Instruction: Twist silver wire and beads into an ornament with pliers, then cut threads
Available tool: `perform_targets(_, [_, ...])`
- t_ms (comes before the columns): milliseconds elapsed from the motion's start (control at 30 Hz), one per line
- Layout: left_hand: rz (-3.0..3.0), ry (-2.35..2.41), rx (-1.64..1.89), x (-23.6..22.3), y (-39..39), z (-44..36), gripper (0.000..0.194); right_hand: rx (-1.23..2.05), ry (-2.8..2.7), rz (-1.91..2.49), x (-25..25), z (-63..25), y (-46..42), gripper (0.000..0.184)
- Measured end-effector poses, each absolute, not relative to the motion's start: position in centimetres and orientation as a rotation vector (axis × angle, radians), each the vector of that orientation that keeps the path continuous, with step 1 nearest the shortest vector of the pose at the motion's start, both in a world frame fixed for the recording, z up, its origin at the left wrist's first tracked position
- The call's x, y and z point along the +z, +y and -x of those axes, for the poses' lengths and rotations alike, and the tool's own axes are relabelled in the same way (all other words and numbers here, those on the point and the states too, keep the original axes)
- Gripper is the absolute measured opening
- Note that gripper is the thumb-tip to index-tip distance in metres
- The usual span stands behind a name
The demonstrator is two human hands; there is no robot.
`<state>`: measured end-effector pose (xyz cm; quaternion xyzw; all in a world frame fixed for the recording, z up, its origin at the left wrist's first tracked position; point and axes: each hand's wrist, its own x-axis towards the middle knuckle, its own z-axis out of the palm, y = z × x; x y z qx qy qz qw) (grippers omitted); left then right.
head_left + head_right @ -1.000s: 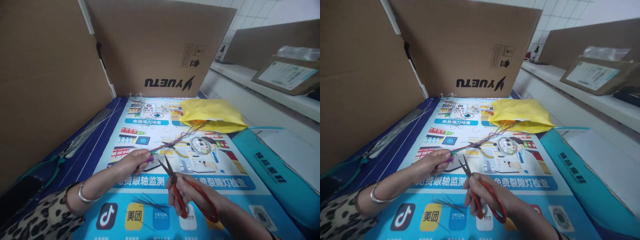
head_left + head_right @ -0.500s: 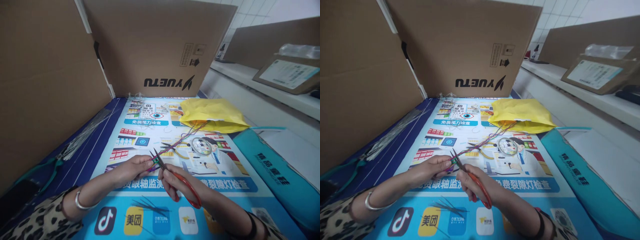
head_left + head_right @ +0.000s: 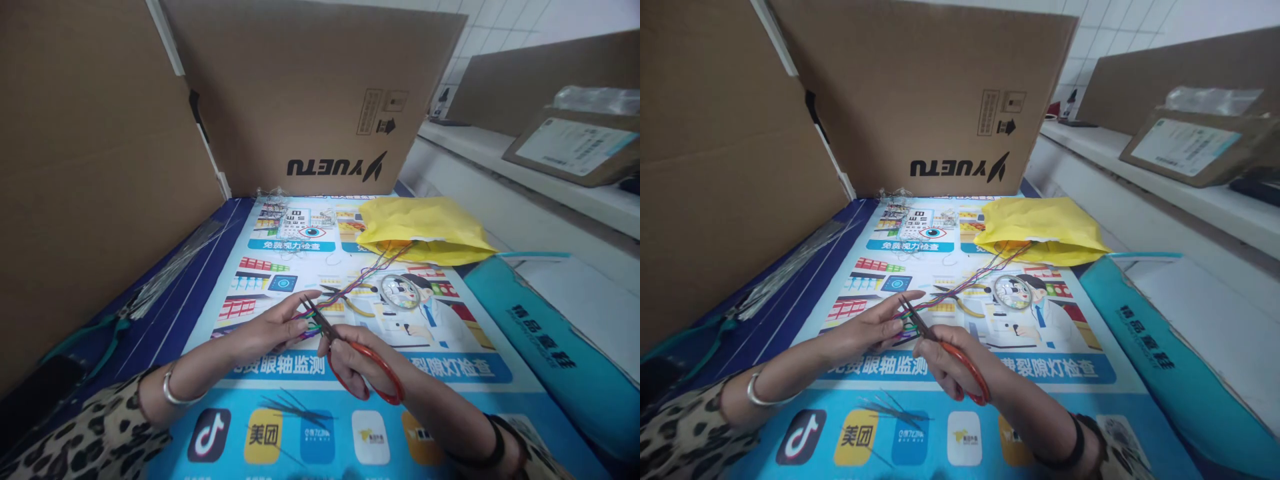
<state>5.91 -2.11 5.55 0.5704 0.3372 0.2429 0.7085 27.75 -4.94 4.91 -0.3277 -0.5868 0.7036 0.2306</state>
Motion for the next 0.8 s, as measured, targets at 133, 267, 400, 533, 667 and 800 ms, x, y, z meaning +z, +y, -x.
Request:
perform_targets(133, [-1.238,0.631,0.485,5.4,-1.3,-6.4,0.065,1.975,-1.563,0.777,4.9,-28.1,-5.0,0.04])
perform_targets(267, [-1.295,0.602,0.421,4.9,-0.9,-7.1,0.049,1.927,-1.592,0.797,5.6,-28.3,-5.3,0.042])
perform_targets(400, [-1.457,0.641,0.407,5.1,-0.8,-7.7,0.039,1.924,-1.572,0.818,5.5,-28.5,-5.4,0.044])
perform_targets(533, [-1.746,0.76,0.466,5.0,-0.7,-8.1,0.039,1.943,-1.557,0.839,4.5,-28.7,-5.2,0.042])
perform_targets(667, [-1.957,0.778,0.476,4.6,-0.7,-8.4,0.037,1.918,-1.595,0.847,4.2,-28.7,-5.1,0.039])
perform_targets(800, [-1.976,0.789,0.471,4.6,-1.0,-9.0,0.034,1.889,-1.622,0.834,5.0,-28.5,-5.4,0.037])
